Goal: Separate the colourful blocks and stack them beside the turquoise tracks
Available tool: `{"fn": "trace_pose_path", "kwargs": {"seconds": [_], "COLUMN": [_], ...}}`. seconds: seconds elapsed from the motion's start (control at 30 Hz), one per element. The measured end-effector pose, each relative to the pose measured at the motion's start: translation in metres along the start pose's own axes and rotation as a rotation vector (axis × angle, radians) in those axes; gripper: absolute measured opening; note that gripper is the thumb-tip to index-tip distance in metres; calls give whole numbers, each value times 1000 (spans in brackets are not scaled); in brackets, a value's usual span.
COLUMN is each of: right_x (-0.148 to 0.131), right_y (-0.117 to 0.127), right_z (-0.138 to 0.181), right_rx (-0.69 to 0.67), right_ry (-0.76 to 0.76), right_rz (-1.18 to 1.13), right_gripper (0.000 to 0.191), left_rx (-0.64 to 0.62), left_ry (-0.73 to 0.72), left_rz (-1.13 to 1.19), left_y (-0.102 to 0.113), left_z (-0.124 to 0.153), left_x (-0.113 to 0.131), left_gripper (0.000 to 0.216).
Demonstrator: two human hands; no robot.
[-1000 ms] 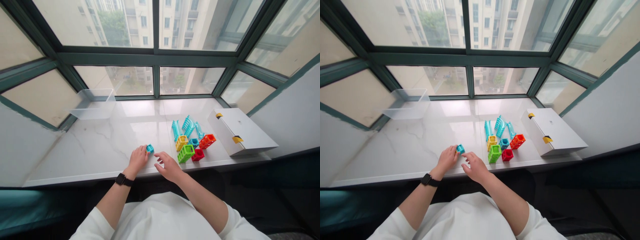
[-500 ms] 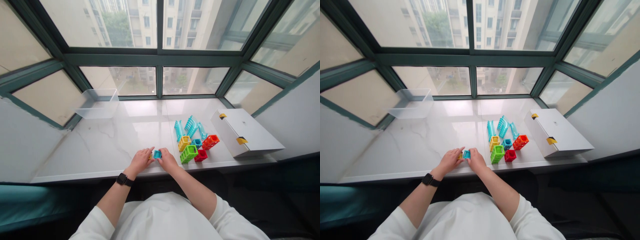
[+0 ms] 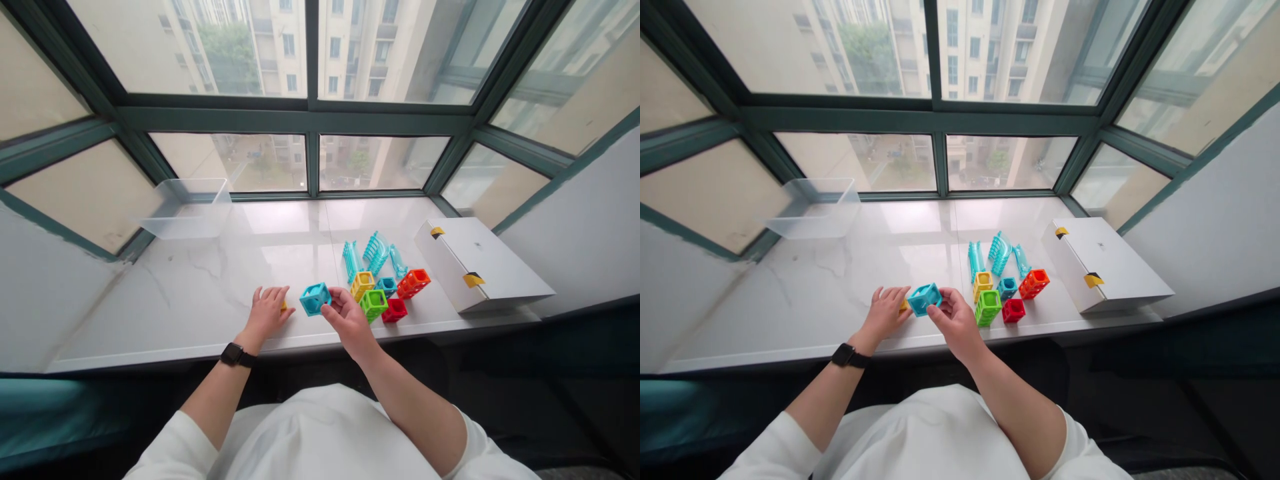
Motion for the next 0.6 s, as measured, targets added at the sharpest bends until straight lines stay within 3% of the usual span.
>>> {"fn": "trace_pose_path", "kwargs": {"seconds": [0.1, 0.2, 0.3, 0.43, 0.6], "right_x": [-20, -34, -41, -42, -64], "right_y": [-2, -4, -8, -12, -10], "right_z": [9, 16, 20, 25, 37], "right_rx": [-15, -28, -29, -55, -34], "right_ry": [-21, -19, 4, 68, 344], "right_rz": [-176, -245, -231, -93, 276], "right_gripper": [43, 42, 41, 41, 40], "left_rx": [115, 228, 285, 273, 214], "left_ry": [35, 78, -16, -66, 8], "left_rz": [217, 644, 891, 769, 666], "left_y": [37, 80, 122, 154, 156], "left_z": [1, 10, 18, 19, 11], "left_x": [10, 30, 65, 104, 114], "left_gripper": [48, 45, 53, 49, 47]}}
Point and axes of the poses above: each hand's wrist, its own z-axis away from the middle knuckle, its own y-axis out of the back of the hand, x = y × z, the point moved 9 cm from there along -z, towards the middle knuckle, and after that the axes turned 7 degrees about -z, right-handed, at the moved point
